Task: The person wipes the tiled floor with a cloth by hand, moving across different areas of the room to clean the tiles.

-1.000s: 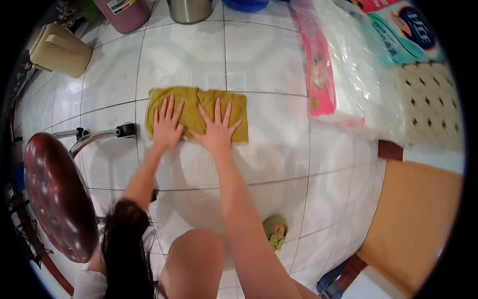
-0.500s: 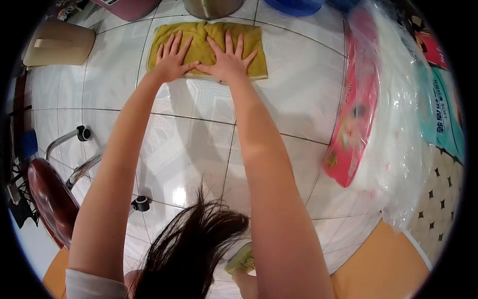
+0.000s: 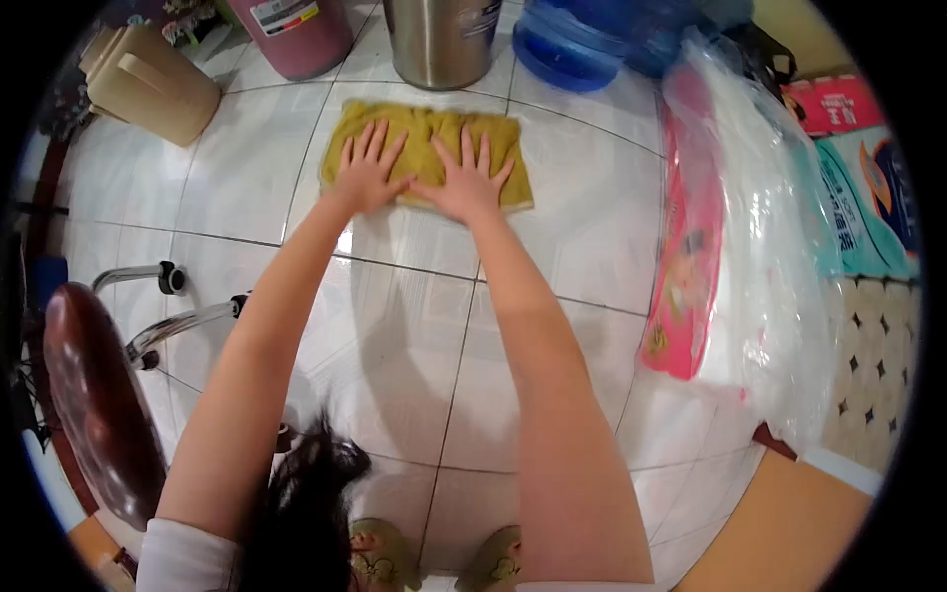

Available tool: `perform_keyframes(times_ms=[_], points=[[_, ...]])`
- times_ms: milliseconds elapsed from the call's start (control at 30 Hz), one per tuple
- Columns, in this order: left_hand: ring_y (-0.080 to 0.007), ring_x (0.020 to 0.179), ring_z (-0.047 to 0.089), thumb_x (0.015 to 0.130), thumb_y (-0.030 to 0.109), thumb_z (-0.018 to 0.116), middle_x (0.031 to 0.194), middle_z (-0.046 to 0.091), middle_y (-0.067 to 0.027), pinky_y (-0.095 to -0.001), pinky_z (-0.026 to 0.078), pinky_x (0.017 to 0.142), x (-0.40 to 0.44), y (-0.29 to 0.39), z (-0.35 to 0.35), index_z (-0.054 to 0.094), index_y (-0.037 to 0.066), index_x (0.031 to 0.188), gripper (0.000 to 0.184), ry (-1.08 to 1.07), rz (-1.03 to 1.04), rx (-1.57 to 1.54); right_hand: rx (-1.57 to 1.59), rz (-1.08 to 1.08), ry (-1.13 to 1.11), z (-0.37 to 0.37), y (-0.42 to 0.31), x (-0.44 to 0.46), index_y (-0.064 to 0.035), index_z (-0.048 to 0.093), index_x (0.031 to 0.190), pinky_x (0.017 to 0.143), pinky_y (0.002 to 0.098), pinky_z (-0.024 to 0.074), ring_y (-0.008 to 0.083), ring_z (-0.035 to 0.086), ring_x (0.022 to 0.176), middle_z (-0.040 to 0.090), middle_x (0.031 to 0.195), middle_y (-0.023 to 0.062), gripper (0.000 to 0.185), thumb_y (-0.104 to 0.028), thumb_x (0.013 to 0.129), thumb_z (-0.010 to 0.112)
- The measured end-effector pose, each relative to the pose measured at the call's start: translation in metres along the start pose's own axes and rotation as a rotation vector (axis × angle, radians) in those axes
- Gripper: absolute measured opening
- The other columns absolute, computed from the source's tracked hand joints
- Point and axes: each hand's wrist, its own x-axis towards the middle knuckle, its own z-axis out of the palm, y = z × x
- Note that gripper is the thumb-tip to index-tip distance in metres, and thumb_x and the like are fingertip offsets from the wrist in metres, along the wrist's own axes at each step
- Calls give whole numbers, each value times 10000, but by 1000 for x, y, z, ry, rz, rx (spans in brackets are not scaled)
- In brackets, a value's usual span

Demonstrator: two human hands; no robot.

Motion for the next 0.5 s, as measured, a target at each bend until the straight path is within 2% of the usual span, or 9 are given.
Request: perform_keyframes(times_ms=[100, 233, 333, 500], points=[[-350, 1451, 2, 847, 691, 402, 1574, 15, -171, -568, 25, 1125, -66, 27, 6, 139, 215, 1519, 865, -90, 41, -7, -4, -20, -76, 9, 0, -72, -339, 200, 1496, 1059, 687, -30, 328, -43, 1452, 5, 1588, 82, 948, -775, 719, 524], [-414, 1432, -72, 849, 683, 411, 1550, -62, -248, -609, -1, 1103, -172, 97, -8, 90, 97, 1515, 944, -305, 106, -81, 3, -55, -120, 34, 26, -203, -327, 207, 1498, 1048, 694, -23, 342, -39, 1450, 17, 1584, 112, 918, -755, 746, 514], [-434, 1426, -74, 845, 660, 447, 1538, -55, -282, -627, 7, 1092, -243, 155, -3, 104, 71, 1510, 953, -327, 159, -124, 46, -7, -129, 43, 43, -301, -315, 231, 1495, 1039, 702, -11, 344, -26, 1449, 34, 1582, 116, 904, -734, 752, 529], [-426, 1427, -66, 862, 588, 497, 1541, -45, -273, -664, 3, 1063, -311, 240, 6, 150, 66, 1504, 898, -472, 172, -147, 99, 37, -14, 58, 82, -417, -274, 390, 1435, 1039, 694, 22, 366, 77, 1438, 180, 1551, 138, 833, -649, 732, 633]])
